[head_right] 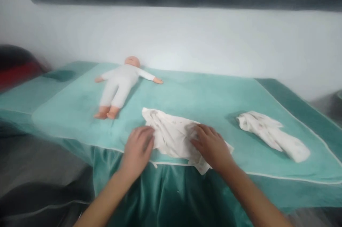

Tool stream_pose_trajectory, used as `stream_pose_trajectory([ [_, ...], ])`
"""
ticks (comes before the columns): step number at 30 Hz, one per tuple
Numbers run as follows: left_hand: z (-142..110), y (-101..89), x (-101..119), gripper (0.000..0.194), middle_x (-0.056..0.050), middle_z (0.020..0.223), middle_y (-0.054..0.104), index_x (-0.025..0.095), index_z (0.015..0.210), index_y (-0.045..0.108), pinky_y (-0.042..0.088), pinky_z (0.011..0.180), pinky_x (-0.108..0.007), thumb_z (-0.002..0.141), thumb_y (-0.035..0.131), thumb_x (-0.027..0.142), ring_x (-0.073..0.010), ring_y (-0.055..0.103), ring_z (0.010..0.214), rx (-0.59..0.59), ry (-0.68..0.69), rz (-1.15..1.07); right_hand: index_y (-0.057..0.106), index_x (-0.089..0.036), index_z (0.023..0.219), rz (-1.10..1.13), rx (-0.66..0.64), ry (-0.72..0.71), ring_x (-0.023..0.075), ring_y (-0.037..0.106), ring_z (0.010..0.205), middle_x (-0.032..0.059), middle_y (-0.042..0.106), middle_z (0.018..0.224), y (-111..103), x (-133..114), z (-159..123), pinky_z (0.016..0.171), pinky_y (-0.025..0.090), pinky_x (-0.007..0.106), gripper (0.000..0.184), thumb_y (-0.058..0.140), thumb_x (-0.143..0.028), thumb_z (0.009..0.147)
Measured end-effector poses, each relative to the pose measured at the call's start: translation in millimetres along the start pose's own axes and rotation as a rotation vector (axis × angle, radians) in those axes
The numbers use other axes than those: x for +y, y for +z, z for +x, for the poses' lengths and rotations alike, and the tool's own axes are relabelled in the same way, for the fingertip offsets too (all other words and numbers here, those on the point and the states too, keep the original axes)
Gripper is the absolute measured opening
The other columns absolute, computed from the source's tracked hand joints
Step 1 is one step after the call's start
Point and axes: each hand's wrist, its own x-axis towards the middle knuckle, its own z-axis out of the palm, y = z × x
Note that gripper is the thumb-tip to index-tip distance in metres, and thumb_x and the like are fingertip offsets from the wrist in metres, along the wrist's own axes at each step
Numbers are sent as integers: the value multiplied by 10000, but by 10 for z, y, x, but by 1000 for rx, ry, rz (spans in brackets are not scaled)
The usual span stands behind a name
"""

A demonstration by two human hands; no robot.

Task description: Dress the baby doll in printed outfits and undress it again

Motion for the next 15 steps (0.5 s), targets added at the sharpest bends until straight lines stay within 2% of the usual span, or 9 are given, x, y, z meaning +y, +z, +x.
stream_pose_trajectory([
  [2, -242, 32, 117, 210, -91, 1039, 676, 203, 1070, 649, 496, 867, -407, 928, 500, 157, -235, 600, 974, -56, 66, -33, 562, -223, 1298, -33, 15, -26, 319, 576, 1203, 102, 602, 1365, 62, 97, -7, 925, 509, 474, 383, 499, -374, 952],
  [4, -472, 131, 215, 188, -81, 938, 684, 220, 1000, 675, 495, 798, -396, 912, 517, 169, -230, 614, 877, -98, 31, -100, 585, -217, 1274, -56, 23, -64, 310, 585, 1194, 96, 616, 1354, 71, 127, 1, 924, 505, 462, 349, 461, -335, 971],
  [5, -573, 205, 249, 164, -73, 889, 680, 227, 947, 681, 493, 775, -392, 909, 525, 192, -230, 620, 845, -122, -50, -154, 600, -220, 1255, -60, 22, -71, 304, 593, 1184, 89, 627, 1341, 55, 120, 11, 910, 507, 451, 335, 432, -313, 981],
  [7, -723, 378, 280, 114, -55, 836, 673, 228, 903, 674, 503, 751, -374, 893, 570, 273, -223, 637, 804, -180, -330, -342, 633, -237, 1197, -41, 7, -31, 290, 628, 1119, 68, 666, 1281, -15, 82, 41, 834, 517, 415, 324, 388, -292, 992],
  [10, -764, 585, 268, 270, -37, 845, 676, 203, 984, 657, 521, 711, -338, 827, 654, 421, -196, 653, 734, -207, -775, -742, 676, -258, 1078, 99, -18, 145, 260, 682, 896, 39, 738, 1050, -189, 31, 89, 687, 492, 357, 305, 398, -344, 985],
  [12, -684, 635, 260, 376, -56, 892, 691, 180, 974, 663, 519, 680, -325, 801, 659, 513, -197, 661, 736, -193, -941, -955, 692, -264, 1030, 276, 0, 296, 236, 677, 782, 17, 739, 894, -325, 28, 98, 645, 478, 331, 298, 445, -417, 964],
  [15, -508, 624, 291, 442, -98, 971, 711, 162, 942, 684, 520, 693, -326, 811, 623, 579, -229, 676, 841, -142, -1063, -1106, 706, -263, 1033, 595, 83, 463, 214, 653, 687, 5, 709, 789, -508, 77, 51, 564, 469, 299, 334, 516, -511, 917],
])
